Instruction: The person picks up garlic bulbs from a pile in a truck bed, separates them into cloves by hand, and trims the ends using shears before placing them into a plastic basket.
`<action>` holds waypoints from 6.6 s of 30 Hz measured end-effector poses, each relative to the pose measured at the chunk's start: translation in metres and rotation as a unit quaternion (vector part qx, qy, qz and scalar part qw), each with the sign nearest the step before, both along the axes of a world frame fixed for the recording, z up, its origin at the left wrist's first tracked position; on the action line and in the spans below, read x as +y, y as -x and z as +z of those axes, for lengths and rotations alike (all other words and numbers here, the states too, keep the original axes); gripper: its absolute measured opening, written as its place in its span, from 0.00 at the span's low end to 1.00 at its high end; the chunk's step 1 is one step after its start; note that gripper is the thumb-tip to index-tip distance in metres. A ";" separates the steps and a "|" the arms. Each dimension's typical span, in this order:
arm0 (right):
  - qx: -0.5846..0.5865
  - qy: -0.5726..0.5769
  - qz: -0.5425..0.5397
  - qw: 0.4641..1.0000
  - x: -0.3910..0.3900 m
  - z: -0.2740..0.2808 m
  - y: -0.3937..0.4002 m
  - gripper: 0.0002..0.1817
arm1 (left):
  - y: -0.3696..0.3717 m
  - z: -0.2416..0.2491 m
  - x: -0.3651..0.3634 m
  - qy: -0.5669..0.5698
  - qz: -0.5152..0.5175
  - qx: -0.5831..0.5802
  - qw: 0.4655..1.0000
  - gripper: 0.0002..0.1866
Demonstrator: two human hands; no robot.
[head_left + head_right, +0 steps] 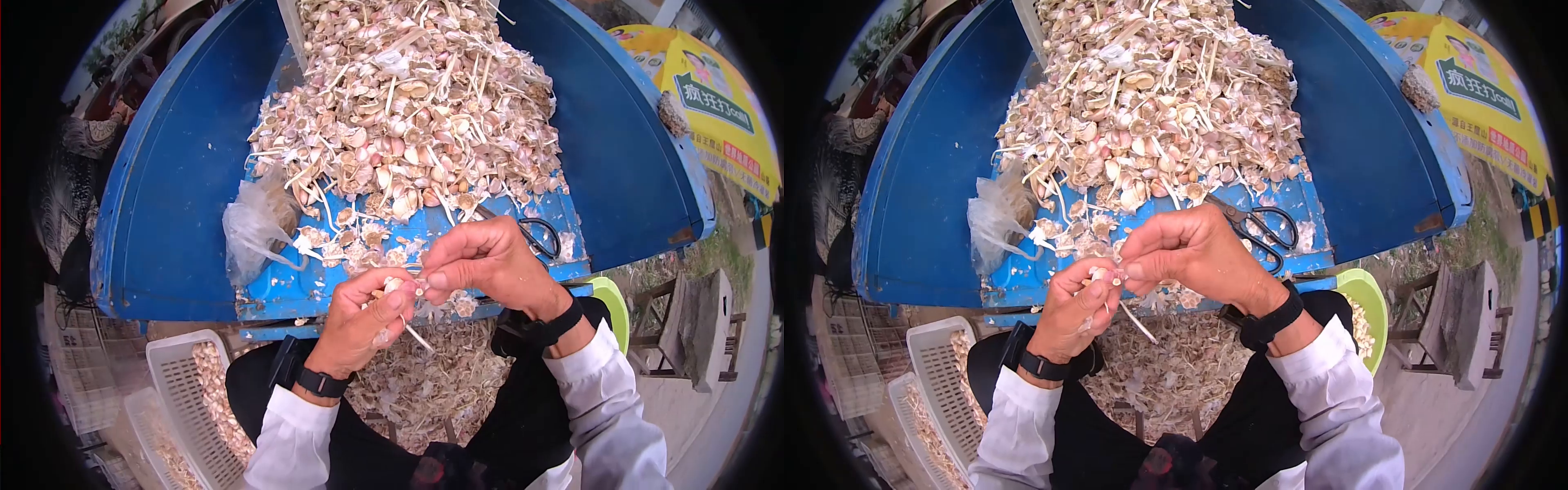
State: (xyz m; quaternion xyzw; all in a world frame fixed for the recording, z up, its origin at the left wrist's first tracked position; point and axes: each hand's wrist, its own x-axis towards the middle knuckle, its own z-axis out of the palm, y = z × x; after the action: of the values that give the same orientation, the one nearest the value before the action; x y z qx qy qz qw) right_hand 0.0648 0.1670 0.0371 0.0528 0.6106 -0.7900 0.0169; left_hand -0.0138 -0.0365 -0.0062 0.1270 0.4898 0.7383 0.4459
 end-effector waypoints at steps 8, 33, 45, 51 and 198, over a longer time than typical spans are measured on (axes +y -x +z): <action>-0.009 -0.378 0.153 0.913 0.004 -0.013 0.003 0.06 | 0.022 0.059 -0.097 -0.123 0.109 0.142 0.976 0.16; 0.113 -0.455 -0.038 0.882 0.003 -0.019 0.037 0.08 | -0.002 0.035 -0.011 0.099 0.135 0.278 0.946 0.21; 0.050 -0.334 -0.067 0.939 0.016 -0.021 -0.018 0.11 | -0.008 -0.007 0.034 -0.037 0.101 0.022 0.994 0.17; -0.032 -0.538 -0.109 0.835 0.073 0.002 -0.042 0.07 | -0.058 0.068 0.004 -0.176 0.003 0.344 0.923 0.13; 0.036 -0.519 -0.142 0.842 0.020 -0.042 0.072 0.09 | 0.028 -0.041 0.060 -0.110 0.202 -0.283 0.931 0.09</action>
State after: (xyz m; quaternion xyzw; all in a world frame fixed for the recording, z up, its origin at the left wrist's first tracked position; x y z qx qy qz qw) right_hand -0.0075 0.1872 -0.0053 0.1118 0.9172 -0.3528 -0.1477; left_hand -0.0418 0.0237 -0.0469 -0.1408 0.2746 0.8672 0.3909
